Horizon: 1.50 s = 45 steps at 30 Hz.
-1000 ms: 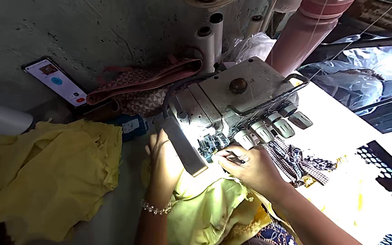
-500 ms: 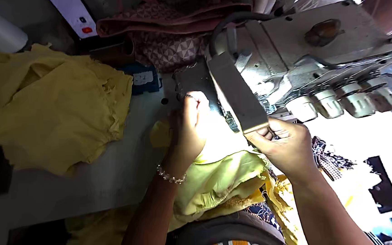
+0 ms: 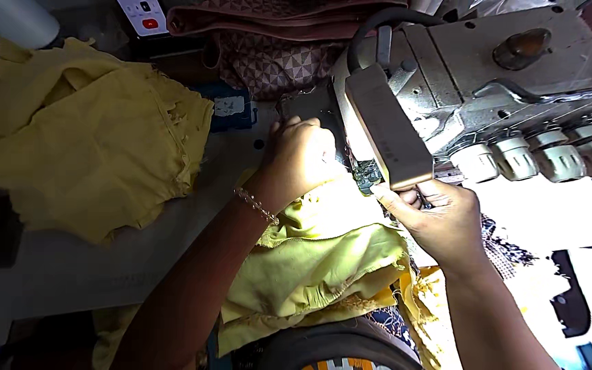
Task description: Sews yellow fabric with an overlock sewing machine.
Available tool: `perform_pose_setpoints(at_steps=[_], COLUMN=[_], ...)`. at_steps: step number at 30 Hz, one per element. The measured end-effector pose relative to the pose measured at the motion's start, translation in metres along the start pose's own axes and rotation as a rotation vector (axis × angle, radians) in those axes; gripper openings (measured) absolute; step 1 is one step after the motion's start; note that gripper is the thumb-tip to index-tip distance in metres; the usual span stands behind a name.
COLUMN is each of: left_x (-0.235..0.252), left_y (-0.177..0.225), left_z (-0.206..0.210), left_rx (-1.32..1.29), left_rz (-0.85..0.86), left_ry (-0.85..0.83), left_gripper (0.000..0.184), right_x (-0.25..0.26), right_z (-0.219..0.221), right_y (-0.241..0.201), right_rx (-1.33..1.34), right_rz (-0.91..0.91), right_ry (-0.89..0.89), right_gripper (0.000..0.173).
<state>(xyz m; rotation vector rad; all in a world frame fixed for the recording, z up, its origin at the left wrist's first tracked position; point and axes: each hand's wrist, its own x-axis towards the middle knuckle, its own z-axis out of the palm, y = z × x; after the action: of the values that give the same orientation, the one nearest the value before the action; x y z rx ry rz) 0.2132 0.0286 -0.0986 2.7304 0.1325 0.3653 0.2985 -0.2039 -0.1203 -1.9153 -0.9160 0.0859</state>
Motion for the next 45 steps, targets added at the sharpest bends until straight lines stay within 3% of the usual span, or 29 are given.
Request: perform_pose_setpoints(at_steps=[1, 3, 5, 9, 12, 17, 21, 24, 29, 35, 39, 42, 45], left_x=[0.002, -0.002, -0.006, -0.003, 0.0, 0.003, -0.006, -0.037, -0.064, -0.068, -0.063, -0.057, -0.053], left_y=[0.018, 0.02, 0.013, 0.014, 0.023, 0.027, 0.019, 0.05, 0.077, 0.076, 0.082, 0.087, 0.081], left_z=[-0.024, -0.028, -0.018, -0.007, -0.009, -0.011, -0.011, -0.019, 0.02, 0.03, 0.028, 0.028, 0.022], left_rx=[0.035, 0.014, -0.091, -0.08, 0.002, 0.008, 0.037, 0.155, 0.142, 0.24, 0.366, 0.417, 0.155], left_rz=[-0.141, -0.193, -0.154, -0.084, -0.012, -0.032, -0.088, -0.079, 0.007, -0.092, -0.211, -0.26, -0.326], left_ry=[-0.102, -0.023, 0.029, 0.114, 0.054, -0.004, 0.136, 0.219, 0.418, 0.367, 0.356, 0.307, 0.278], left_gripper=[0.023, 0.029, 0.036, 0.022, 0.018, 0.02, 0.013, 0.015, 0.023, 0.032, 0.037, 0.039, 0.039], right_x=[0.0, 0.0, 0.0, 0.001, -0.001, -0.018, -0.022, -0.019, -0.012, -0.005, 0.001, -0.003, -0.013], right_z=[0.0, 0.0, 0.0, 0.0, -0.004, -0.001, 0.014, 0.018, 0.027, 0.008, 0.004, 0.006, 0.003], right_y=[0.0, 0.001, 0.002, 0.002, -0.001, -0.02, -0.019, -0.016, -0.009, 0.007, 0.012, 0.013, 0.014], right_rx=[-0.005, -0.016, -0.017, -0.005, -0.045, -0.165, -0.112, -0.079, -0.149, -0.263, -0.337, -0.223, 0.067], right_rz=[-0.003, 0.002, 0.001, 0.007, 0.004, -0.262, -0.275, -0.275, -0.372, -0.479, -0.464, -0.37, -0.189], right_ry=[0.001, -0.001, -0.001, -0.013, -0.024, 0.128, 0.073, 0.063, 0.098, 0.028, 0.033, 0.037, 0.002], right_gripper=[0.015, 0.016, 0.017, 0.016, 0.018, 0.024, 0.019, 0.02, 0.017, 0.018, 0.023, 0.023, 0.031])
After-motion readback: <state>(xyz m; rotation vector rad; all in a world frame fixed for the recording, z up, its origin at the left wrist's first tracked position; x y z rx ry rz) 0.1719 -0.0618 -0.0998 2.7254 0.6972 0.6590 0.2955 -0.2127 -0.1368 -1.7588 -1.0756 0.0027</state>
